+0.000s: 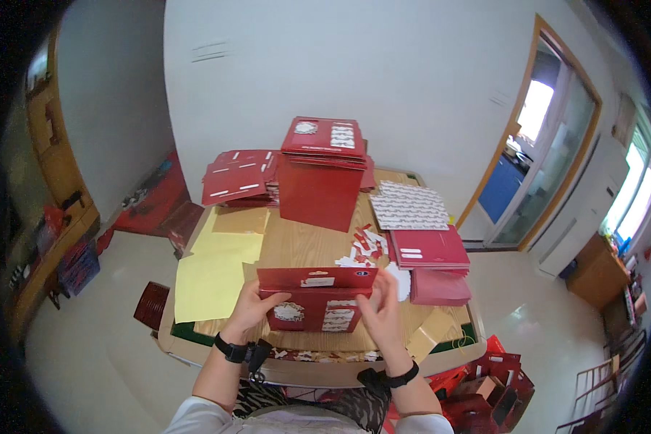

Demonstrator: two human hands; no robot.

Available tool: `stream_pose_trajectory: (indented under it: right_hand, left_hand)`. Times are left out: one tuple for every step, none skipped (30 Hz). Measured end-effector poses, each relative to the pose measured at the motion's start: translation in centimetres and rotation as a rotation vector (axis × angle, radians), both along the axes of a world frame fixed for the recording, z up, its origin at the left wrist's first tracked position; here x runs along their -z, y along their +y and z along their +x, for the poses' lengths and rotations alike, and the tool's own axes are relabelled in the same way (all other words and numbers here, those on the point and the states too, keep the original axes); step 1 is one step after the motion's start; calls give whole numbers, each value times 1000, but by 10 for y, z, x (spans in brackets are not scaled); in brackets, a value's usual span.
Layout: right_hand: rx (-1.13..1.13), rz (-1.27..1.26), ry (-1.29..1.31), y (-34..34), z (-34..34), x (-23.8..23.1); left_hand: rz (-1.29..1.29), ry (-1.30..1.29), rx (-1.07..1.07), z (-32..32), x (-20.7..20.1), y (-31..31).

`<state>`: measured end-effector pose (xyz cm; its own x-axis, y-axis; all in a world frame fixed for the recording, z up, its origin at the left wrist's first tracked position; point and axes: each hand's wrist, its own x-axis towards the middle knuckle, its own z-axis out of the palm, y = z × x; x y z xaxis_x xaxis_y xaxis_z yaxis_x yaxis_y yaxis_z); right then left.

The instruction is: The recorder is assembling and organizing red gift folders or wallets at a table.

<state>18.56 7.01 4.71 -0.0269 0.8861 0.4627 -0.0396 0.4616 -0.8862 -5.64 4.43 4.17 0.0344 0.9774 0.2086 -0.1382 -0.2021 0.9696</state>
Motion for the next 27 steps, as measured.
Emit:
stream_pose_trajectory:
  right_hand:
    - [21,1,2,4,2,6]
    - [-51,-37,40,6,3,11]
    - [-135,-76,81,7,-1,11]
    - [12,45,56,1,-6,6]
    - [23,46,59,1,-2,2]
    - [145,272,-206,1,3,-4]
    - [265,495,-474,1,5,-12]
    - [282,443,-494,-4,2,-19]
    - [292,440,-493,-3,5,-19]
    - [216,380,-584,-2,9,-19]
    - [138,318,-673,-1,11,-19]
    - [126,359,-671,1,12,-21]
    - [130,357,-670,4,14,-22]
    - [107,362,-678,7,16,-21]
    - [81,367,-686,9,17,-20]
    - [80,367,-686,9,16,-21]
    - [65,336,-660,9,15,-22]
    - [49,307,-633,9,13,-22]
    - [44,310,-632,9,12,-22]
    - [-6,220,-582,8,10,-23]
    - [-55,131,-533,7,9,-23]
    - [-57,134,-533,7,8,-20]
    - [-63,165,-540,8,7,-14]
    - [-72,196,-547,9,6,-11]
    - [-76,197,-546,9,7,-12]
    - [-74,222,-568,10,8,-16]
    - [-69,245,-590,10,9,-19]
  left_hand:
    - [1,2,21,1,2,1]
    - [-7,-34,14,2,4,2]
    - [-16,-68,-4,1,5,3]
    - [-8,-48,-33,2,0,-1]
    - [-9,-44,-23,1,0,-1]
    - [-9,-33,-23,-1,1,-1]
    - [-10,-22,-25,-2,1,-2]
    - [-9,4,-18,-2,-1,-3]
    - [-8,7,-9,-2,-1,-3]
    - [1,-1,-5,-2,1,-2]
    - [9,-10,-3,-2,1,-2]
    - [9,-7,2,-1,0,-2]
    - [16,-7,2,-1,-1,-3]
    - [23,-6,1,-1,-3,-3]
    - [22,-5,1,0,-3,-4]
    - [-4,-21,-22,3,-4,-4]
    - [-29,-38,-45,4,-6,-4]
    - [-28,-37,-51,4,-6,-5]
    - [-38,-56,-39,3,-7,-4]
    - [-49,-76,-27,3,-7,-4]
    - [-46,-76,-30,3,-6,-3]
    - [-40,-89,-23,3,-5,-2]
    - [-34,-102,-16,3,-5,-2]
    - [-33,-102,-21,3,-7,-2]
    - [-36,-101,-15,3,-8,-2]
    - [-39,-99,-9,4,-9,-2]
    - [-39,-100,-8,5,-8,-2]
